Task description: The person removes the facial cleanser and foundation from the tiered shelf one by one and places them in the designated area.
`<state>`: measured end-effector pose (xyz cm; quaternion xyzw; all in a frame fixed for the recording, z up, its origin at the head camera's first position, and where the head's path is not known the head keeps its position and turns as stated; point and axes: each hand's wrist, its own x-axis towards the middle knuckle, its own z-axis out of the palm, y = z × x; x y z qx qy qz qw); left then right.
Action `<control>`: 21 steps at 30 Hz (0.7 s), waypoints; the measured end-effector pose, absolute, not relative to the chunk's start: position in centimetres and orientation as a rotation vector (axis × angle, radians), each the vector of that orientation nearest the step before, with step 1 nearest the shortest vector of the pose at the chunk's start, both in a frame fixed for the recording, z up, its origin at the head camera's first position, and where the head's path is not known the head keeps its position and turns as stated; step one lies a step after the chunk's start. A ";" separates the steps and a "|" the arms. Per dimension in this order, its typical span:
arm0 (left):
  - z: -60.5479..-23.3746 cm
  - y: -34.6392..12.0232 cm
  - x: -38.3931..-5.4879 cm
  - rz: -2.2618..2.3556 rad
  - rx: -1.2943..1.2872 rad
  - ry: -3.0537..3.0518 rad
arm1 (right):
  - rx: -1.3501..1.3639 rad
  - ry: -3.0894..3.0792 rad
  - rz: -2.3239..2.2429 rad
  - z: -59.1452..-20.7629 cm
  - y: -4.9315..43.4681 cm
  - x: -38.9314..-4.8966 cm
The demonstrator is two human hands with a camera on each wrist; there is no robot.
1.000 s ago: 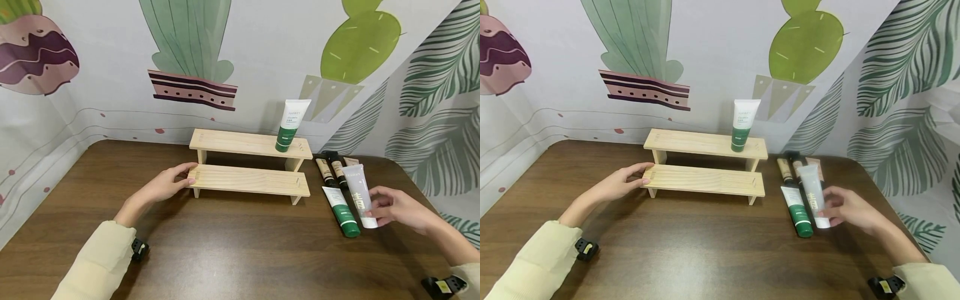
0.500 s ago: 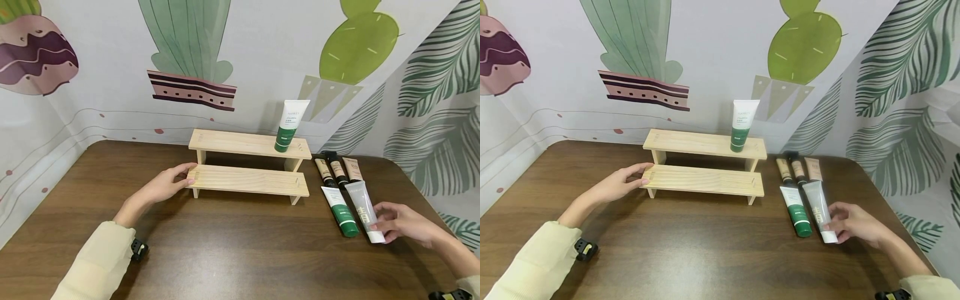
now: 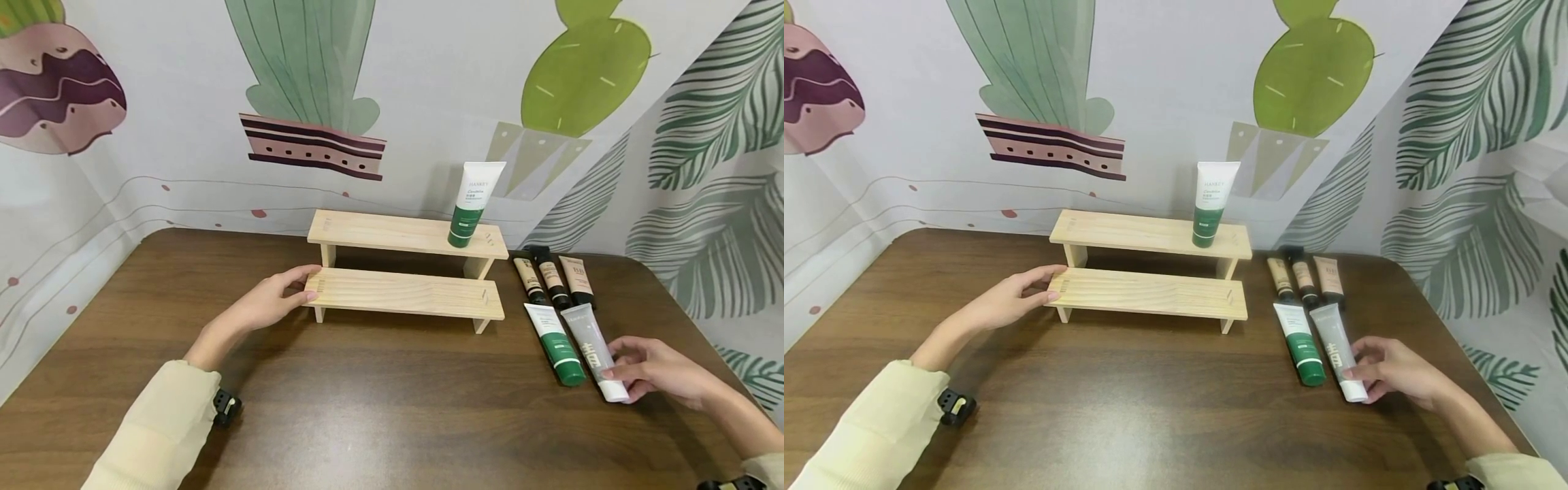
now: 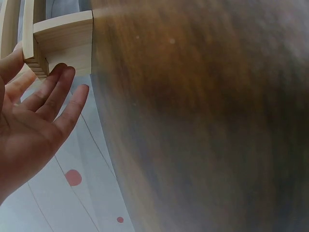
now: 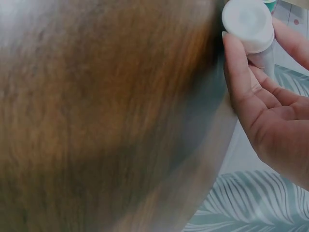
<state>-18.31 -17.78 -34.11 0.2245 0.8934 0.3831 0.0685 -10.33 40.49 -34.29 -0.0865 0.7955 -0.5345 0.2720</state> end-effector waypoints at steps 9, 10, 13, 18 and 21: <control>-34.0 -17.8 -18.4 1.153 0.684 2.691 | -0.252 2.117 -1.450 -34.4 40.3 -10.4; -34.0 -17.8 -18.4 1.154 0.683 2.690 | -0.255 2.112 -1.453 -34.4 40.3 -10.4; -34.0 -17.8 -18.4 1.154 0.669 2.688 | -0.263 2.090 -1.472 -34.5 40.4 -10.4; -34.0 -17.7 -18.3 1.159 0.643 2.679 | -0.275 2.062 -1.504 -34.8 40.5 -10.3; -34.0 -17.7 -18.3 1.163 0.649 2.677 | -0.265 2.073 -1.507 -34.8 40.5 -10.3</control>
